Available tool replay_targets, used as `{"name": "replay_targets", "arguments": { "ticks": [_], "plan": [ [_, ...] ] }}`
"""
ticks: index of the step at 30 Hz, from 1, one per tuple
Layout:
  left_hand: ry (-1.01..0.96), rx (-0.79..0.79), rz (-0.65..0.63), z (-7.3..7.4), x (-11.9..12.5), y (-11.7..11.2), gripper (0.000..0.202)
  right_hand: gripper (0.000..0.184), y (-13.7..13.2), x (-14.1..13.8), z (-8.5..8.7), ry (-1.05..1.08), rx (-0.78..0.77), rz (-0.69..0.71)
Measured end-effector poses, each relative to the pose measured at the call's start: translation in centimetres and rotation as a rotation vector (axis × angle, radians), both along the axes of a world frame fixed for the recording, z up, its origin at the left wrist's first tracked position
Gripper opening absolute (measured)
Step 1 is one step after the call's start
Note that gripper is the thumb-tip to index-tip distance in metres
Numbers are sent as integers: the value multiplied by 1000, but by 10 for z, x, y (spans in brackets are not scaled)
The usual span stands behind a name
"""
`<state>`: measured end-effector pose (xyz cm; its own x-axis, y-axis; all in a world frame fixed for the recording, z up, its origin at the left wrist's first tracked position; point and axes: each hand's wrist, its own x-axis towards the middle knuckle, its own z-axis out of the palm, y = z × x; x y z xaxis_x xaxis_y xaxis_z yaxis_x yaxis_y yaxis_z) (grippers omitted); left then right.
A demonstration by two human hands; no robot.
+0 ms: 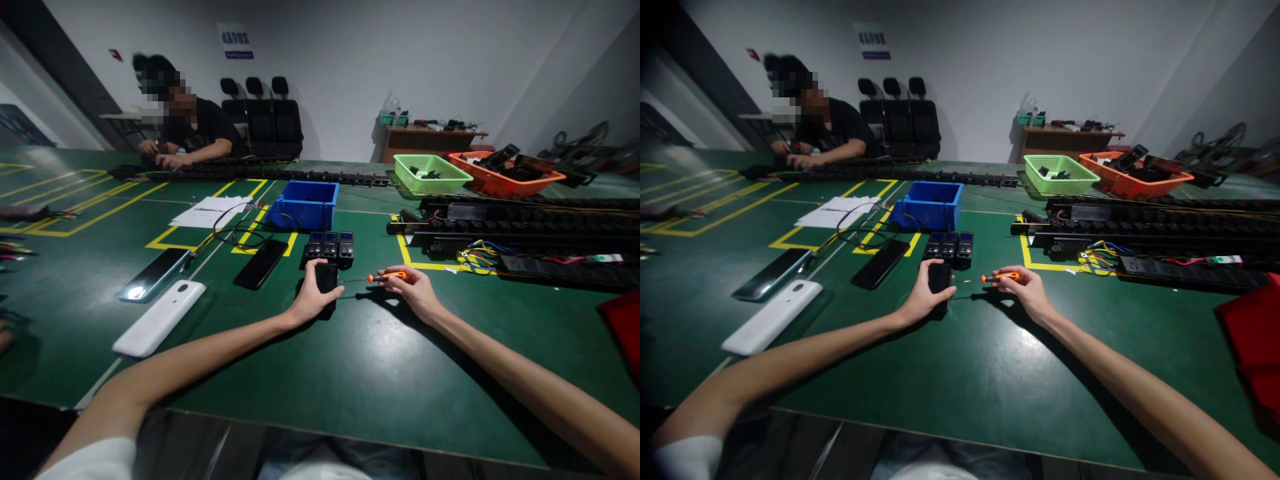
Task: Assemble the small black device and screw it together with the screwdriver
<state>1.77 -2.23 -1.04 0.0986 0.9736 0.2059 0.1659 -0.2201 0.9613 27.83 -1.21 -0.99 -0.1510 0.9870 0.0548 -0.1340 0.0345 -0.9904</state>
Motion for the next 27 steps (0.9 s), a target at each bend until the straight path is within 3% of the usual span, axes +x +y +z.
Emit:
{"name": "replay_targets", "arguments": {
  "ticks": [7, 20, 27],
  "plan": [
    [-37, 10, -44, -1, 1, 13, 63, 27, 10, 3, -4, -67, -25, -11],
    [18, -86, -37, -3, -4, 15, 62, 24, 11, 3, -1, -180, -88, 14],
    [22, -70, -34, -3, -2, 15, 61, 24, 7, 4, 2, -278, -22, 21]
  ]
}}
